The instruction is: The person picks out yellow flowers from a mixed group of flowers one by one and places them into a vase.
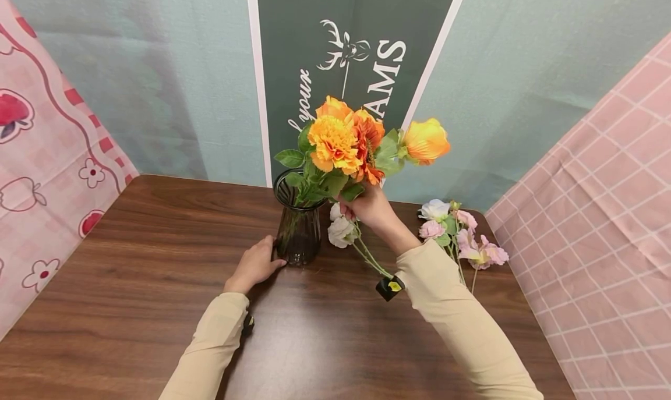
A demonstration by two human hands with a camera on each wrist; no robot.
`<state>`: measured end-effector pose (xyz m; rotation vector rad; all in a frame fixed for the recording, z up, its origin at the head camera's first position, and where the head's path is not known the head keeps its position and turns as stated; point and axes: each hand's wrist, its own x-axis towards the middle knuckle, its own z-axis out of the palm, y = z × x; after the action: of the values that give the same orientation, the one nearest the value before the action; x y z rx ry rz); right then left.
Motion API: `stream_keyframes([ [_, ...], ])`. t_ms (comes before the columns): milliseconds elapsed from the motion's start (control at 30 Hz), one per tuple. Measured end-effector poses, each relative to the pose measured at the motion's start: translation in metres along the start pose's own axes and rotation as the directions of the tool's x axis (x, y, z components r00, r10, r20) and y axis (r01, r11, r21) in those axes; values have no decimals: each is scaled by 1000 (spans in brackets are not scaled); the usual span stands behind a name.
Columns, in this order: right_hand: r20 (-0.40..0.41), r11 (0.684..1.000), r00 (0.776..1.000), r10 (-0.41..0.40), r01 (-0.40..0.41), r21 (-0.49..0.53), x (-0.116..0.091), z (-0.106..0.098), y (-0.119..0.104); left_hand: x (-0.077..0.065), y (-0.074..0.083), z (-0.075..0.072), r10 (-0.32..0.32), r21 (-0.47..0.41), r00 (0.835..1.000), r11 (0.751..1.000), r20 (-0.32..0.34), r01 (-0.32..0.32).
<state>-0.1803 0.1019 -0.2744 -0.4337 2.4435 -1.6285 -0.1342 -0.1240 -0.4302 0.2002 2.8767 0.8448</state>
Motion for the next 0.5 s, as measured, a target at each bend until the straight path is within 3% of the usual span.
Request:
stream_keyframes([
  [500, 18, 999, 1000, 8, -9, 52, 1, 1, 2, 0, 0, 0, 11, 11, 1000, 1000, -4, -10],
])
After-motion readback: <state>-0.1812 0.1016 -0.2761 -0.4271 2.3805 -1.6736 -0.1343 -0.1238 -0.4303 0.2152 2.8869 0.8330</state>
